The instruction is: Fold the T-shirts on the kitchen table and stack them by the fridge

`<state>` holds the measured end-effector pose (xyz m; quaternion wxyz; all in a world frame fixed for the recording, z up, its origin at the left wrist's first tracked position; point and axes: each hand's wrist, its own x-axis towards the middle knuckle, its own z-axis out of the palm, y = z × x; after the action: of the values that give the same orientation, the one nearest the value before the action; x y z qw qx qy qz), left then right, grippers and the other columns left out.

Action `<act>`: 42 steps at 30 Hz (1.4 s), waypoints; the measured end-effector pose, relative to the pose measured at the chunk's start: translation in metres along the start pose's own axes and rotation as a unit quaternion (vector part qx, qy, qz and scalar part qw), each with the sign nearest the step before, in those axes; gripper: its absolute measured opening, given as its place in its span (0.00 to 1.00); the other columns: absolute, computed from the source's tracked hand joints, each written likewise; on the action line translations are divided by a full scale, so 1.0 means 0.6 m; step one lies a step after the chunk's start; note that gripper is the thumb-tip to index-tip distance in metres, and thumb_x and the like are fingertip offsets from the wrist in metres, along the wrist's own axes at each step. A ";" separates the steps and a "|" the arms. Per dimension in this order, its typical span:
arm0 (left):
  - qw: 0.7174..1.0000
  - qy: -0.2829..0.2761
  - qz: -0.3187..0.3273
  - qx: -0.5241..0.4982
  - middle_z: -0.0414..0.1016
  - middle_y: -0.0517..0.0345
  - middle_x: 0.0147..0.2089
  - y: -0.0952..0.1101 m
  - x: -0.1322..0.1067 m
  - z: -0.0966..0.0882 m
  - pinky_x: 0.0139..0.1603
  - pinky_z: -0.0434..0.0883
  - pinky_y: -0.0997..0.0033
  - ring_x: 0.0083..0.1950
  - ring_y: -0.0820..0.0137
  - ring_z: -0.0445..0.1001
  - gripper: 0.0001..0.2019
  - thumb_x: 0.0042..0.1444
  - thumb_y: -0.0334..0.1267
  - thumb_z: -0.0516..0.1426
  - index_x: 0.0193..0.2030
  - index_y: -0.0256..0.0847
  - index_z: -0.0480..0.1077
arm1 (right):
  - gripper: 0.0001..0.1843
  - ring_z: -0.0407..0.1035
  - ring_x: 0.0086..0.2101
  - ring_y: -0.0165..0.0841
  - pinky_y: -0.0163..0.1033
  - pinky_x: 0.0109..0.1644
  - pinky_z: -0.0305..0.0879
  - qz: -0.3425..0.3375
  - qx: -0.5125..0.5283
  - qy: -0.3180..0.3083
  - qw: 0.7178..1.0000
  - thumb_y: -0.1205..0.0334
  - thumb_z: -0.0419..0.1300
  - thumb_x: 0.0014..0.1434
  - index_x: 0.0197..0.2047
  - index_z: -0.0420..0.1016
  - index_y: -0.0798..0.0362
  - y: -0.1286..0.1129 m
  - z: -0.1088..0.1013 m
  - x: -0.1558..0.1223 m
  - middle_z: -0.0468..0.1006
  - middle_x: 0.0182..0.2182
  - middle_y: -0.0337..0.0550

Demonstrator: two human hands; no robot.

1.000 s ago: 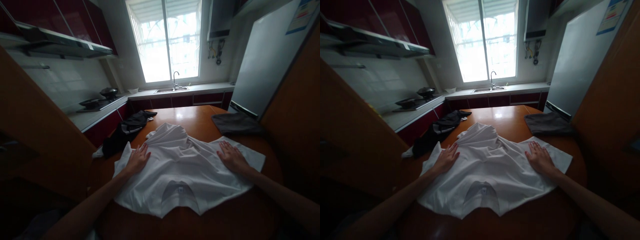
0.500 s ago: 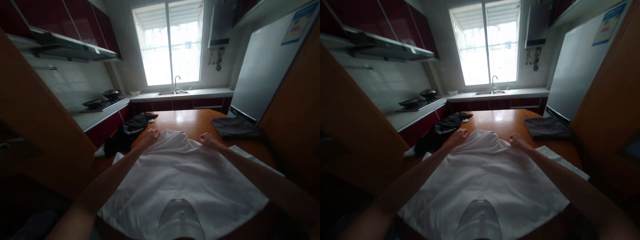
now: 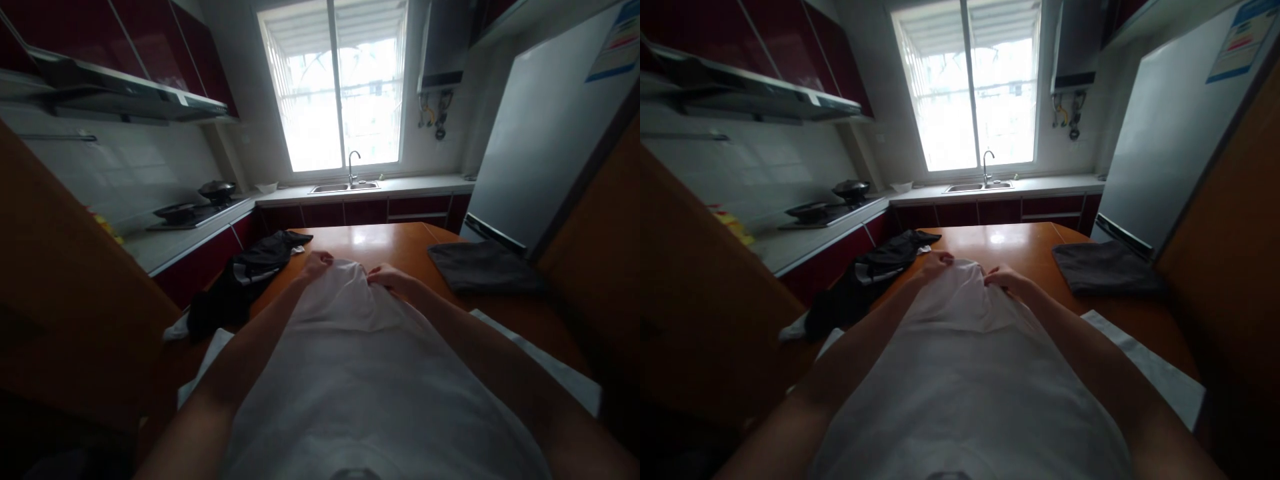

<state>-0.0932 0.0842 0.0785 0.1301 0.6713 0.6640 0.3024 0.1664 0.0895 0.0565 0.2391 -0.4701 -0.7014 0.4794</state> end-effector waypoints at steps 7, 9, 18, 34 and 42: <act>0.934 0.327 0.142 0.030 0.72 0.49 0.62 -0.012 0.030 -0.024 0.68 0.60 0.56 0.66 0.62 0.66 0.16 0.68 0.29 0.44 0.49 0.41 0.72 | 0.21 0.63 0.59 0.45 0.47 0.62 0.57 -0.142 -0.201 0.377 0.893 0.56 0.43 0.71 0.60 0.70 0.48 -0.033 -0.084 0.003 0.75 0.56 0.52; 0.957 0.250 0.107 0.097 0.64 0.49 0.70 -0.022 0.026 -0.001 0.72 0.54 0.47 0.74 0.56 0.55 0.16 0.65 0.27 0.48 0.50 0.42 0.73 | 0.23 0.59 0.62 0.45 0.46 0.65 0.53 -0.125 -0.275 0.334 0.893 0.55 0.43 0.72 0.64 0.67 0.47 -0.015 -0.087 0.012 0.70 0.62 0.52; 0.982 0.015 0.026 0.186 0.61 0.46 0.73 -0.076 -0.022 0.077 0.73 0.49 0.38 0.75 0.53 0.54 0.18 0.67 0.34 0.51 0.60 0.45 0.72 | 0.25 0.56 0.64 0.49 0.51 0.65 0.57 -0.034 -0.376 0.237 0.895 0.57 0.51 0.69 0.67 0.68 0.51 0.108 -0.048 0.035 0.61 0.68 0.54; 0.969 -0.091 0.117 0.198 0.57 0.43 0.74 -0.115 -0.177 0.055 0.73 0.51 0.43 0.76 0.51 0.52 0.26 0.70 0.49 0.47 0.70 0.41 0.64 | 0.31 0.46 0.71 0.49 0.57 0.72 0.42 -0.050 -0.441 0.122 0.888 0.52 0.45 0.72 0.72 0.59 0.59 0.170 -0.017 -0.064 0.55 0.72 0.60; 0.988 0.017 0.024 0.154 0.75 0.45 0.61 -0.139 -0.062 -0.008 0.67 0.64 0.65 0.64 0.61 0.71 0.21 0.67 0.38 0.47 0.60 0.36 0.73 | 0.23 0.63 0.61 0.45 0.46 0.64 0.57 -0.082 -0.438 0.185 0.876 0.57 0.47 0.70 0.56 0.78 0.55 0.131 -0.068 -0.042 0.72 0.61 0.56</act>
<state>-0.1612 0.0543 0.0254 0.0061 0.6936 0.6888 0.2110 0.2438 0.0933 0.0061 0.1724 -0.5481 -0.8185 0.0060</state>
